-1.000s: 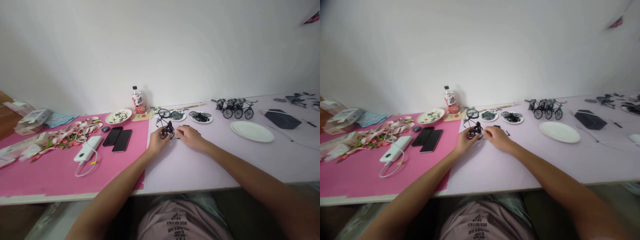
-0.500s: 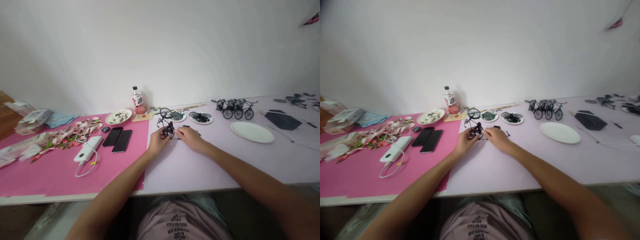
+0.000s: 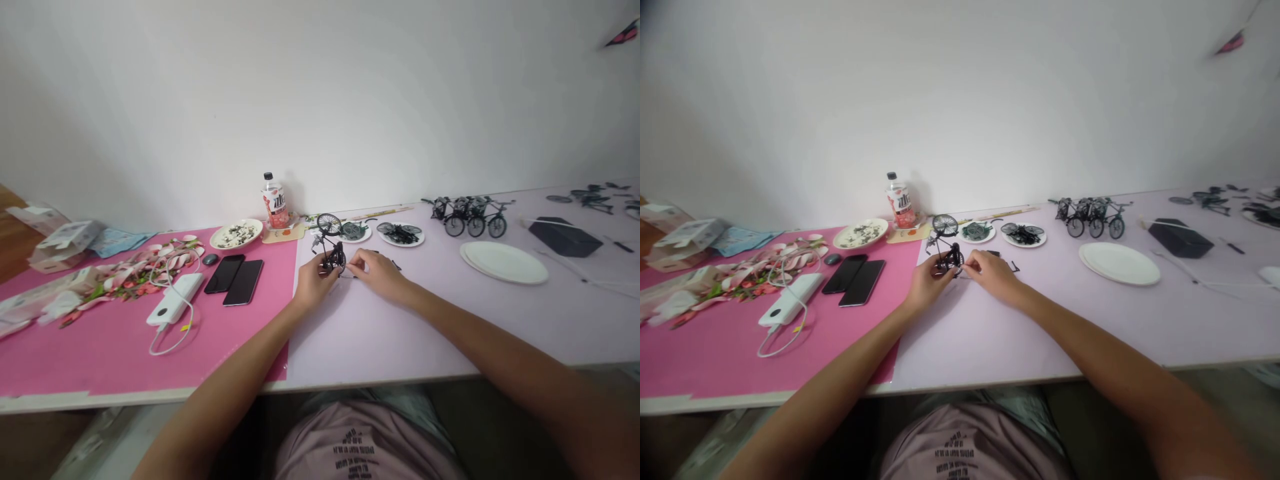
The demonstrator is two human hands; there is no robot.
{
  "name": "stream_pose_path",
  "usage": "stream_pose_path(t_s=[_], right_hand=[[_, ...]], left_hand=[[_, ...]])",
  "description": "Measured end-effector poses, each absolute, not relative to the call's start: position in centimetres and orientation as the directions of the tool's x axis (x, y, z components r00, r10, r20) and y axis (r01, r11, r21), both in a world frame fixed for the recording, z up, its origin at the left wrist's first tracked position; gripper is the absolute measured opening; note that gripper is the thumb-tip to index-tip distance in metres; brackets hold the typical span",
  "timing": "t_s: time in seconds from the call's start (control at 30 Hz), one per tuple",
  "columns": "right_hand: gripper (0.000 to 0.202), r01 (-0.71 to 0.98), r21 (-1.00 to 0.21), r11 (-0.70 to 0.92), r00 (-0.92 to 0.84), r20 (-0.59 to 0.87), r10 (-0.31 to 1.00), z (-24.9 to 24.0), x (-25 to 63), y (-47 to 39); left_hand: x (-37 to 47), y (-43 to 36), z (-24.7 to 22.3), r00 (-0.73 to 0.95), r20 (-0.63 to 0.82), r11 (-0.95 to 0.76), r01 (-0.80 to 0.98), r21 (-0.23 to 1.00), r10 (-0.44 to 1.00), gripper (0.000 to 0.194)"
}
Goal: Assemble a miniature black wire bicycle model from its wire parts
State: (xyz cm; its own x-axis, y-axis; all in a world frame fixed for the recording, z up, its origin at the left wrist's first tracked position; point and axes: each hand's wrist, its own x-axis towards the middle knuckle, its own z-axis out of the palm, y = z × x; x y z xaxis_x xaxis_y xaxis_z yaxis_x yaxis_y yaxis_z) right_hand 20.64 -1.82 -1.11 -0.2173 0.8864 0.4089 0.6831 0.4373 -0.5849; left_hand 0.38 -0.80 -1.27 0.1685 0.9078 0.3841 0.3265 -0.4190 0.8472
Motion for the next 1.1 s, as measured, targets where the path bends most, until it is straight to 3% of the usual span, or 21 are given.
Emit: stream_pose_path(t_s=[0.27,0.5,0.73,0.97,1.1], right_hand=[[0.042,0.743,-0.508,0.436,-0.25,0.393,0.885,-0.49,20.43,-2.25],[0.016,0.688,-0.584,0.431,-0.218,0.399,0.89,-0.93,20.37,-2.18],[0.04,0.719,-0.539,0.44,-0.259,0.38,0.888,-0.66,20.41,-2.11],[0.018,0.688,-0.596,0.414,-0.236,0.356,0.904,-0.83,20.39,-2.25],[0.034,0.717,-0.566,0.407,-0.245,0.342,0.907,-0.63,20.27,-2.17]], left_hand=[[0.34,-0.95,-1.28,0.181,0.38,-0.421,0.361,0.832,0.907,0.042],[0.12,-0.7,-1.44,0.153,0.387,-0.416,0.356,0.837,0.909,0.044],[0.24,-0.85,-1.26,0.171,0.375,-0.412,0.359,0.837,0.911,0.041],[0.21,-0.73,-1.35,0.16,0.38,-0.412,0.368,0.833,0.911,0.043],[0.29,-0.76,-1.51,0.163,0.382,-0.416,0.358,0.836,0.91,0.043]])
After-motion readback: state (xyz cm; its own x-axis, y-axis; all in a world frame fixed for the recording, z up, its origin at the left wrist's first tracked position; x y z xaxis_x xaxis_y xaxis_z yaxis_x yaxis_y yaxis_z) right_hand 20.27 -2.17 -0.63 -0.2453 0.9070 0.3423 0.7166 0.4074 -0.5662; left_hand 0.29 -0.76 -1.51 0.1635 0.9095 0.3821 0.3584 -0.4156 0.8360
